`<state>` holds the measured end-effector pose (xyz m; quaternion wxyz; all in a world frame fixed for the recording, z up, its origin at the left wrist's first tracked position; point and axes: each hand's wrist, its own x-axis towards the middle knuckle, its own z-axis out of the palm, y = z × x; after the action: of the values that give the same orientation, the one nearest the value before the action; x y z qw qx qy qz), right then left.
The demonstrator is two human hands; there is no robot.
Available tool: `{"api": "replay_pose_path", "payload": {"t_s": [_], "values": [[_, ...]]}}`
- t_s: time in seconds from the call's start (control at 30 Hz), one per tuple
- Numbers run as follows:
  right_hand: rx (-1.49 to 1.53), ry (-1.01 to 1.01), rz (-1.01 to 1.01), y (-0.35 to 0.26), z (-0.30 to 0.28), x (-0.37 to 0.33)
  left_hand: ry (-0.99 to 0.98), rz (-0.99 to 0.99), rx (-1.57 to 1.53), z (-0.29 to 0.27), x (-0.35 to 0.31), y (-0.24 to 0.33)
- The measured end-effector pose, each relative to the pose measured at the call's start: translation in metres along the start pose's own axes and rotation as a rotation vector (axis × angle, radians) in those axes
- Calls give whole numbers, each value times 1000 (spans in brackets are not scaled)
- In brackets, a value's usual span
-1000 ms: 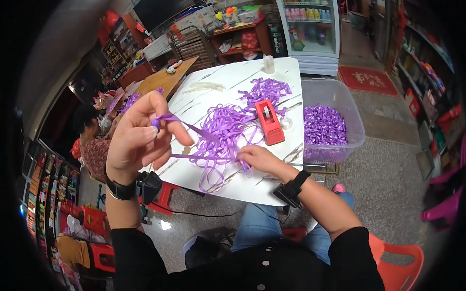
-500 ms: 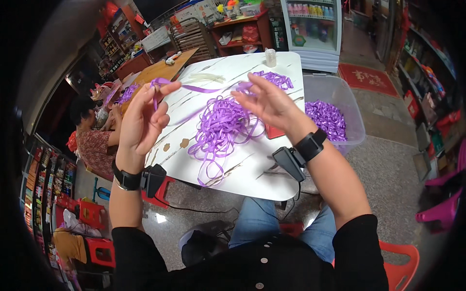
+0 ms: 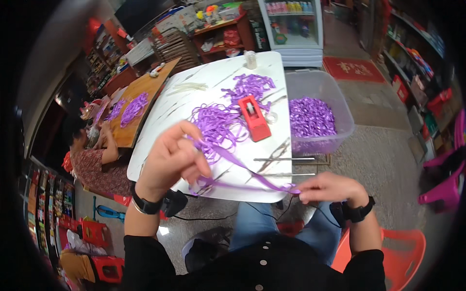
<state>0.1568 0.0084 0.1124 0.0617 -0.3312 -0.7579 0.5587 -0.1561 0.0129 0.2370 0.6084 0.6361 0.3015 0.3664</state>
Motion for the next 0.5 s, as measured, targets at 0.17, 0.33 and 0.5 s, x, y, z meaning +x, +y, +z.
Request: {"api": "replay_pose_path", "payload": {"t_s": [0.17, 0.33, 0.5], "values": [[82, 645, -209, -35, 19, -26, -289, -210, 84, 55, 30, -31], [354, 535, -320, -48, 24, -29, -331, -273, 35, 88, 50, -63], [369, 513, -230, -22, 26, -31, -321, -268, 126, 90, 51, -75]]}}
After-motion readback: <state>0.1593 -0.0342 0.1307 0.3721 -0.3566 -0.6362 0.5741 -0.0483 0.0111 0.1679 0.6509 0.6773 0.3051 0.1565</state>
